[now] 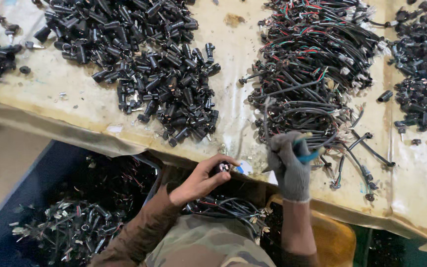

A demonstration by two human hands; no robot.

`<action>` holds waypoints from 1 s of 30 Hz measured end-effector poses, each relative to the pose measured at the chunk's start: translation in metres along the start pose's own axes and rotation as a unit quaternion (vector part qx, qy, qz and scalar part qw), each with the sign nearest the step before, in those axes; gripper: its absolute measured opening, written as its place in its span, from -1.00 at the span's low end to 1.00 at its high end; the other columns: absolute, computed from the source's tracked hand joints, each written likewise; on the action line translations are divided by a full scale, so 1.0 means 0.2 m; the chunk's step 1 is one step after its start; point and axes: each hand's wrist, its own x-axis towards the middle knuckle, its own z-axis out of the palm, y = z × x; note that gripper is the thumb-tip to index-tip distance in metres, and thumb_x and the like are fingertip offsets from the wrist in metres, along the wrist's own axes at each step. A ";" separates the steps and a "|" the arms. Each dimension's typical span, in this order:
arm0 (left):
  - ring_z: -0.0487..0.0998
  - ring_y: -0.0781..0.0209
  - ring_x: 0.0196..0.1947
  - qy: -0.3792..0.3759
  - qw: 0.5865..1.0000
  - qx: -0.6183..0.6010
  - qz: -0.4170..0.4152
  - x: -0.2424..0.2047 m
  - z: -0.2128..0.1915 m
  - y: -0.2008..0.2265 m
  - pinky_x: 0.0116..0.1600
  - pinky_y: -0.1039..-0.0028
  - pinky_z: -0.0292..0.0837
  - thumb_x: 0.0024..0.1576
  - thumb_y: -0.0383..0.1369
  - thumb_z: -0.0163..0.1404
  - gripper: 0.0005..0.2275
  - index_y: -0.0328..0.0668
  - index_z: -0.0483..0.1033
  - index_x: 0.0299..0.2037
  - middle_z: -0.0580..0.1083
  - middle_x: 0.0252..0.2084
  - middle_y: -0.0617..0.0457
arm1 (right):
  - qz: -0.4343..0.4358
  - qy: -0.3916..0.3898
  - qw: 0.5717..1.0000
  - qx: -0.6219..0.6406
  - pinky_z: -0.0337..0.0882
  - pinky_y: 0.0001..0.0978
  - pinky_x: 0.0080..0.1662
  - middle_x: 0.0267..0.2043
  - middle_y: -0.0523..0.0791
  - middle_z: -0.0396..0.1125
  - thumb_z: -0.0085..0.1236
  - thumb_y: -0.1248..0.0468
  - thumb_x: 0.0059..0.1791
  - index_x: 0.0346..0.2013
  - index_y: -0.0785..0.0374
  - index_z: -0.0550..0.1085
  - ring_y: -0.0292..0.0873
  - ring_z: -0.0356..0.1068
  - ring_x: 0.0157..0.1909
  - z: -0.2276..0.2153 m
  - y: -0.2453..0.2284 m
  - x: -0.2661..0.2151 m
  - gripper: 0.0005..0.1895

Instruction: The person repeatedly picks up black insulated wires from a table, uses pliers to strip the insulation from the ends, and places the stripped wires into a bin below. The process is continuous and repetitive throughout the clip.

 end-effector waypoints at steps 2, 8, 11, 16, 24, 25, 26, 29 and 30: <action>0.32 0.48 -0.39 -0.027 0.998 0.015 -0.051 0.03 0.01 0.04 -0.28 0.59 0.29 0.11 -0.28 0.21 -0.62 -0.21 0.52 0.10 0.41 -0.37 0.25 | -0.131 -0.168 0.940 -0.266 0.46 -0.39 -0.17 -0.24 -0.12 0.47 0.16 0.32 0.05 -0.24 0.22 0.46 -0.22 0.45 -0.25 0.04 -0.10 -0.05 -0.95; 0.55 0.03 -0.52 -0.112 0.951 0.263 0.116 0.16 0.01 0.12 -0.37 0.33 0.43 -0.04 -0.27 0.26 -0.76 -0.22 0.59 -0.25 0.47 -0.50 -0.09 | -0.129 -0.359 0.732 -0.564 0.46 -0.23 -0.12 -0.16 -0.05 0.42 0.35 0.27 -0.28 -0.18 0.23 0.53 0.04 0.49 -0.13 0.14 -0.25 -0.05 -0.61; 0.57 -0.14 -0.45 -0.180 0.927 0.288 0.158 0.18 0.02 0.13 -0.33 0.22 0.45 -0.03 -0.30 0.22 -0.80 -0.20 0.56 -0.30 0.50 -0.47 -0.12 | -0.105 -0.415 0.718 -0.548 0.44 -0.21 -0.08 -0.09 -0.03 0.38 0.39 0.23 -0.29 -0.19 0.21 0.54 0.04 0.45 -0.07 0.13 -0.29 0.01 -0.60; 0.53 -0.22 -0.45 -0.088 0.939 0.307 0.129 0.17 0.10 0.15 -0.36 0.15 0.42 -0.07 -0.19 0.26 -0.71 -0.23 0.48 -0.43 0.46 -0.52 -0.18 | -0.083 -0.402 0.765 -0.496 0.44 -0.23 -0.03 -0.14 -0.06 0.39 0.39 0.22 -0.23 -0.29 0.21 0.51 -0.04 0.45 -0.06 0.04 -0.26 0.01 -0.70; 0.52 -0.24 -0.48 -0.151 0.893 0.399 0.143 0.17 0.12 0.16 -0.37 0.06 0.40 -0.05 -0.13 0.21 -0.69 -0.23 0.46 -0.48 0.47 -0.55 -0.15 | -0.084 -0.424 0.794 -0.427 0.42 -0.28 -0.05 -0.18 -0.06 0.41 0.43 0.25 -0.23 -0.32 0.29 0.52 -0.09 0.44 -0.09 -0.04 -0.15 -0.03 -0.70; 0.52 -0.23 -0.48 -0.134 0.898 0.395 0.137 0.17 0.12 0.17 -0.36 0.07 0.41 -0.03 -0.13 0.20 -0.69 -0.21 0.46 -0.48 0.47 -0.54 -0.15 | -0.047 -0.330 0.845 -0.418 0.43 -0.30 -0.08 -0.20 -0.07 0.41 0.39 0.30 -0.20 -0.34 0.29 0.53 -0.11 0.44 -0.12 -0.01 -0.11 -0.08 -0.78; 0.53 -0.21 -0.48 -0.116 0.904 0.391 0.131 0.17 0.12 0.17 -0.35 0.08 0.42 -0.01 -0.13 0.19 -0.70 -0.20 0.46 -0.49 0.47 -0.54 -0.14 | -0.009 -0.234 0.884 -0.404 0.44 -0.32 -0.12 -0.22 -0.08 0.41 0.35 0.36 -0.16 -0.36 0.29 0.55 -0.12 0.43 -0.15 0.02 -0.06 -0.13 -0.86; 0.53 -0.19 -0.49 -0.033 0.896 0.427 0.114 0.17 0.12 0.19 -0.40 0.08 0.37 -0.07 -0.15 0.19 -0.71 -0.20 0.45 -0.53 0.46 -0.56 -0.12 | 0.030 -0.076 0.926 -0.369 0.43 -0.43 -0.13 -0.22 -0.09 0.42 0.23 0.47 -0.07 -0.30 0.27 0.54 -0.21 0.38 -0.19 0.08 0.06 -0.27 -0.91; 0.53 -0.19 -0.49 -0.022 0.901 0.417 0.121 0.16 0.12 0.19 -0.40 0.08 0.37 -0.08 -0.16 0.19 -0.73 -0.20 0.48 -0.49 0.46 -0.56 -0.12 | 0.030 -0.046 0.931 -0.360 0.42 -0.47 -0.12 -0.21 -0.10 0.42 0.20 0.49 -0.03 -0.26 0.26 0.52 -0.24 0.37 -0.19 0.09 0.07 -0.29 -0.89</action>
